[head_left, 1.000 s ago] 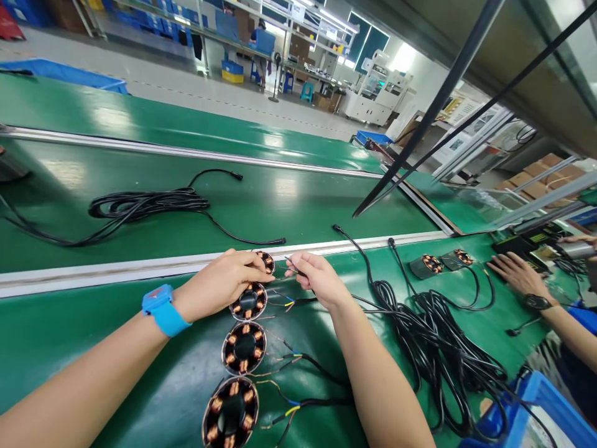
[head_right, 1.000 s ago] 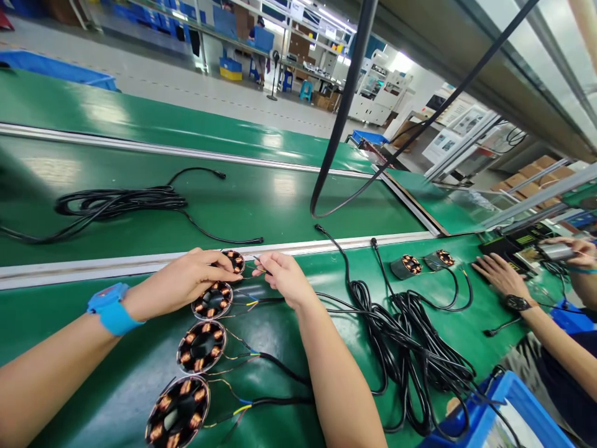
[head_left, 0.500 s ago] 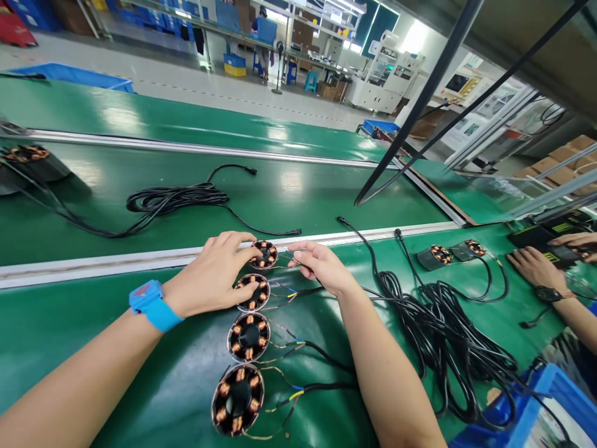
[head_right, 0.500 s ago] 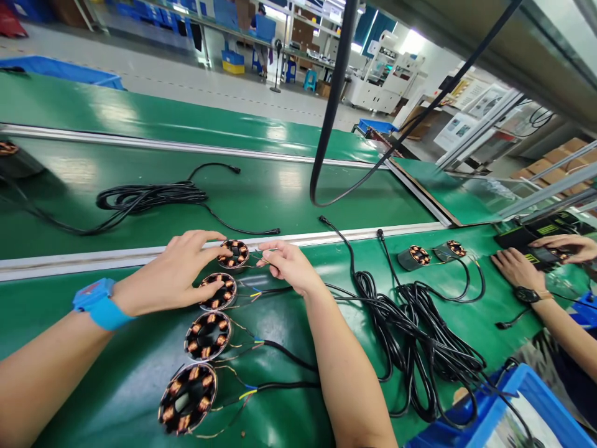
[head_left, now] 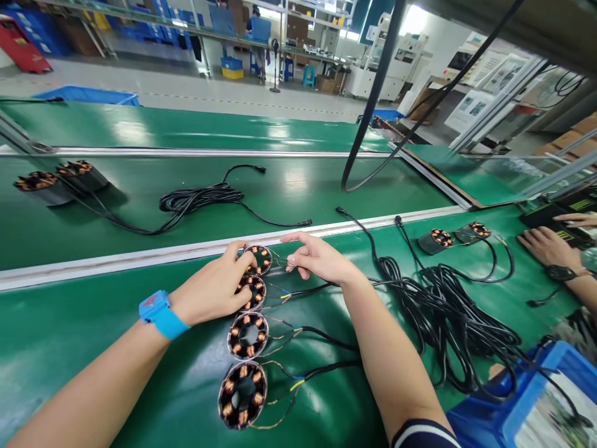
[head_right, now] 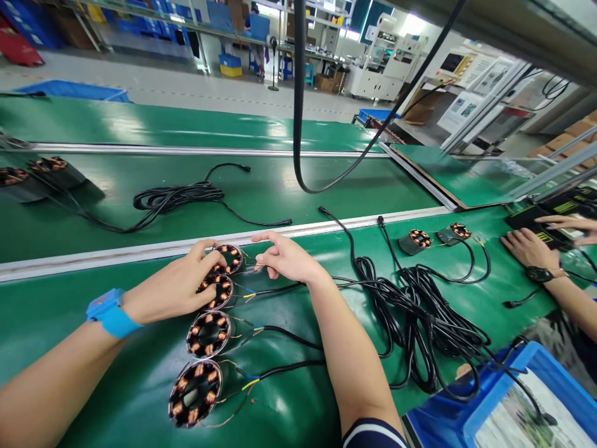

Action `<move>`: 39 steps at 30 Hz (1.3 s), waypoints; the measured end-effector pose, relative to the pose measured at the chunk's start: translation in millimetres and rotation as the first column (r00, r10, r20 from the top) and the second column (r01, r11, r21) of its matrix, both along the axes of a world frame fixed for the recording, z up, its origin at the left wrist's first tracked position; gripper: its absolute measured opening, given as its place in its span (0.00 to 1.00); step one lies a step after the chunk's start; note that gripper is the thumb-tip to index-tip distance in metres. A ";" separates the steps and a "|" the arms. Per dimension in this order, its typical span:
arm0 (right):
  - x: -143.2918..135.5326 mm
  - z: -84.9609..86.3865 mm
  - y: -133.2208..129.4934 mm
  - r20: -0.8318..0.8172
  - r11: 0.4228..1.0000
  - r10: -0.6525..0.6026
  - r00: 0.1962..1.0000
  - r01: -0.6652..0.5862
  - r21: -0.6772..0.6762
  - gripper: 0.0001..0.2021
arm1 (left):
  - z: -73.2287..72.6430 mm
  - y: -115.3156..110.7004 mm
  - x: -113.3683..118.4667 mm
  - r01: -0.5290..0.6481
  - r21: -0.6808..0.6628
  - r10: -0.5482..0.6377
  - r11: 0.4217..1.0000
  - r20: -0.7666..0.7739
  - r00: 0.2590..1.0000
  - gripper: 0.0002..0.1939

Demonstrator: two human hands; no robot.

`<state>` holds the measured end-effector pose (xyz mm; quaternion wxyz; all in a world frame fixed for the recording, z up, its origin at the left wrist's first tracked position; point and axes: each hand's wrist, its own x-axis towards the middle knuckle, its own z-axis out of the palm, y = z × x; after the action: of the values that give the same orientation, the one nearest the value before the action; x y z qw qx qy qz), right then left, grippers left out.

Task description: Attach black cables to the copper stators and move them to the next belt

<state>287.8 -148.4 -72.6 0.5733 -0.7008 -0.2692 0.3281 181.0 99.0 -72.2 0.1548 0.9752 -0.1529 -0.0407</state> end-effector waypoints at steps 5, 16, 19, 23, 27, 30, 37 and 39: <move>-3.4 1.7 1.1 -0.018 0.999 0.044 0.999 -0.044 0.012 0.23 | 10.5 -3.7 -7.3 0.022 0.022 -0.020 1.000 -0.094 0.995 0.17; -5.1 -1.0 -1.5 -0.015 0.988 0.153 0.988 -0.153 -0.011 0.21 | 25.4 2.5 -25.0 0.072 0.165 -0.028 0.984 -0.256 0.966 0.19; -8.1 1.5 2.4 0.085 0.985 0.140 0.986 -0.130 -0.111 0.15 | 26.4 0.6 -28.7 0.039 0.213 0.013 0.976 -0.237 0.971 0.20; -11.7 2.9 7.3 0.179 0.973 0.100 0.979 -0.059 -0.221 0.14 | 31.4 -5.3 -32.3 -0.008 0.215 0.052 0.976 -0.196 0.979 0.17; -11.4 1.1 8.6 0.184 0.967 0.018 0.983 0.030 -0.255 0.12 | 34.4 -7.7 -30.8 -0.014 0.200 0.060 0.980 -0.227 0.972 0.18; -10.8 0.1 8.2 0.170 0.963 0.032 0.985 0.015 -0.270 0.13 | 34.8 -8.0 -28.6 -0.004 0.175 0.046 0.985 -0.239 0.970 0.17; -12.7 -0.3 8.2 0.232 0.957 0.047 0.972 0.022 -0.288 0.17 | 38.3 -9.8 -25.8 0.011 0.141 0.030 0.990 -0.280 0.960 0.15; -14.5 1.2 8.3 0.235 0.951 0.070 0.969 0.006 -0.308 0.18 | 39.6 -11.4 -27.1 -0.004 0.134 0.042 0.991 -0.283 0.958 0.16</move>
<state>273.3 -140.2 -71.4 0.4150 -0.8116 -0.2947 0.2868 153.9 87.7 -32.6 0.1107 0.9689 -0.1145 -0.1892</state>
